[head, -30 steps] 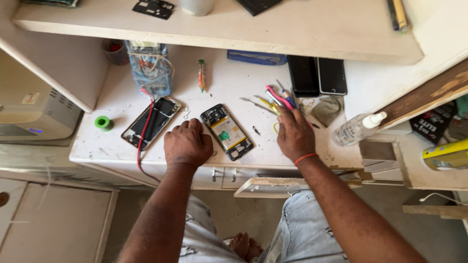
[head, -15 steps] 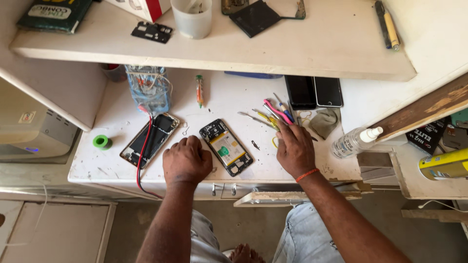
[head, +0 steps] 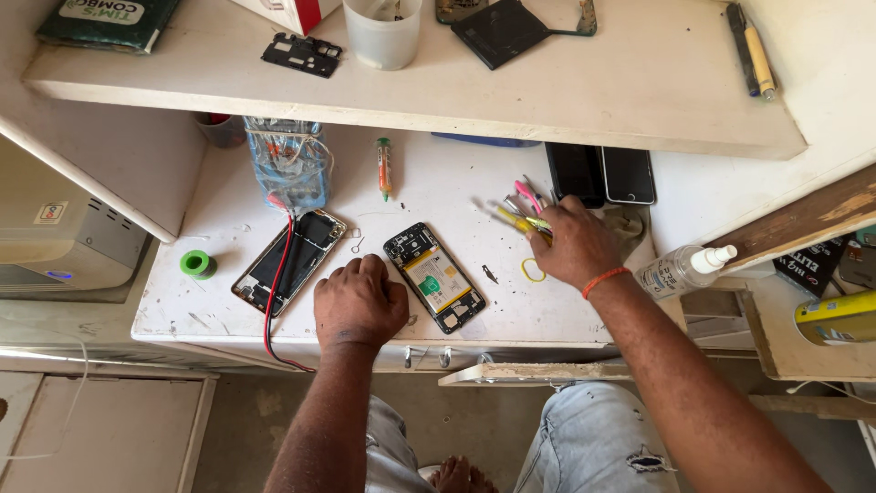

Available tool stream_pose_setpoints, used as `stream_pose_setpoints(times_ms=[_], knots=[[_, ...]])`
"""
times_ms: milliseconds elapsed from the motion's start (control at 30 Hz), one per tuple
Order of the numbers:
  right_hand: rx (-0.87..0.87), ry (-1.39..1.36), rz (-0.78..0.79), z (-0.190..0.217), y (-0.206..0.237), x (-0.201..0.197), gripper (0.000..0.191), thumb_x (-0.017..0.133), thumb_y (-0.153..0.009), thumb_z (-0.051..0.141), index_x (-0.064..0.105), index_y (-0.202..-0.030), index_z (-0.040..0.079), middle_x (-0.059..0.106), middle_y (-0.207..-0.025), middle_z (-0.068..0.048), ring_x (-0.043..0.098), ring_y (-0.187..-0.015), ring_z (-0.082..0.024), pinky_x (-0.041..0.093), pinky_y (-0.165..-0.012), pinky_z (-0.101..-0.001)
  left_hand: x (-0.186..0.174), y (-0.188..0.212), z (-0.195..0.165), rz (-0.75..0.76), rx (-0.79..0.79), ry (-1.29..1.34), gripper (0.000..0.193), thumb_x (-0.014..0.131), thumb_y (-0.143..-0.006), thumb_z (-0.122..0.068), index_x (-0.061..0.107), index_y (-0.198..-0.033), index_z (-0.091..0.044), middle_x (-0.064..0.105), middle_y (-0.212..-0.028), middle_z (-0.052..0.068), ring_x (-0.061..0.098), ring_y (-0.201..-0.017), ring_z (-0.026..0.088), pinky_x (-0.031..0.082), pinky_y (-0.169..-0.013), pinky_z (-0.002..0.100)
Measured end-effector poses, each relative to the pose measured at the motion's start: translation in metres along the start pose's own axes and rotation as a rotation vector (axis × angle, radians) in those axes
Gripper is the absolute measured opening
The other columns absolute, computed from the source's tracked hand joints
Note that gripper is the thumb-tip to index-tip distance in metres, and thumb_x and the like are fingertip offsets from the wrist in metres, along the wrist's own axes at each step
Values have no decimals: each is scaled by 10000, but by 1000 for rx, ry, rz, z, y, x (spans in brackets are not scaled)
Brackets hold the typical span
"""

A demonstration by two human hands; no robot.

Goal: The person repairs a disassembled smartphone at a workbench, using a screwdriver and tweezers to work on the internal components and battery area. They then align the phone chassis, press the screen assembly into place, and press the back cover onto the phone body.

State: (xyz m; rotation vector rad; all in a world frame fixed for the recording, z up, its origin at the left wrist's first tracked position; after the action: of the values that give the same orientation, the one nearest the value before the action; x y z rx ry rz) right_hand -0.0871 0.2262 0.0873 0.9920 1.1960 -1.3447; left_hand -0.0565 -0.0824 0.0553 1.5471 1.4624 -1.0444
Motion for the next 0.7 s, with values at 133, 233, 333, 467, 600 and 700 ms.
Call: stream_pose_setpoints(times_ms=[133,233,333,467,600,700], knots=[[7,7,-96,-11,1,-1,232,756,-852,289,730,-955,83,631,-973,-121,692,-856,-338,568,-689,-499,0,0,-2,-7,4,4,158,605,-805,-285,636,-841,-134,675,-836,55,675,-842,265,484,-813,458],[51,-52,-163,-21,5,0,204,767,-863,277,728,-888,79,643,-993,-123,679,-827,-361,555,-685,-502,2,2,-2,14,-5,10,162,606,-807,-288,637,-841,-132,676,-845,54,673,-848,268,484,-816,458],[84,-149,-161,-26,8,5,165,762,-856,234,719,-878,76,645,-987,-123,681,-802,-338,557,-679,-471,2,2,-2,18,-7,12,164,604,-809,-286,637,-846,-130,676,-845,57,674,-845,269,485,-815,459],[74,-282,-84,-23,12,5,109,743,-860,181,738,-910,85,687,-934,-111,690,-761,-273,557,-672,-417,2,1,-3,23,-8,6,164,604,-809,-286,638,-846,-130,676,-840,58,675,-840,264,485,-812,457],[89,-431,72,-11,36,6,149,765,-838,222,740,-879,80,740,-813,-73,713,-728,-215,567,-687,-360,2,2,-2,27,-9,-1,163,603,-804,-284,638,-848,-130,676,-840,56,676,-838,260,487,-811,453],[35,-444,35,9,54,6,187,783,-833,234,731,-921,77,733,-811,-71,712,-730,-211,569,-690,-360,4,2,-1,42,-21,-1,161,599,-806,-281,638,-849,-131,679,-844,55,677,-838,259,488,-817,452]])
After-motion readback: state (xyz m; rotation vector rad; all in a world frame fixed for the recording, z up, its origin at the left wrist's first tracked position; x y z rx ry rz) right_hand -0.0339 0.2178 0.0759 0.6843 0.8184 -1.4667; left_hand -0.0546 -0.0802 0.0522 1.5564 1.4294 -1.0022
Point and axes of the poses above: each hand's wrist, its own y-axis away from the middle knuckle, its own x-axis out of the palm, z = x × y, the point moved 5 cm from there along -y, towards the middle knuckle
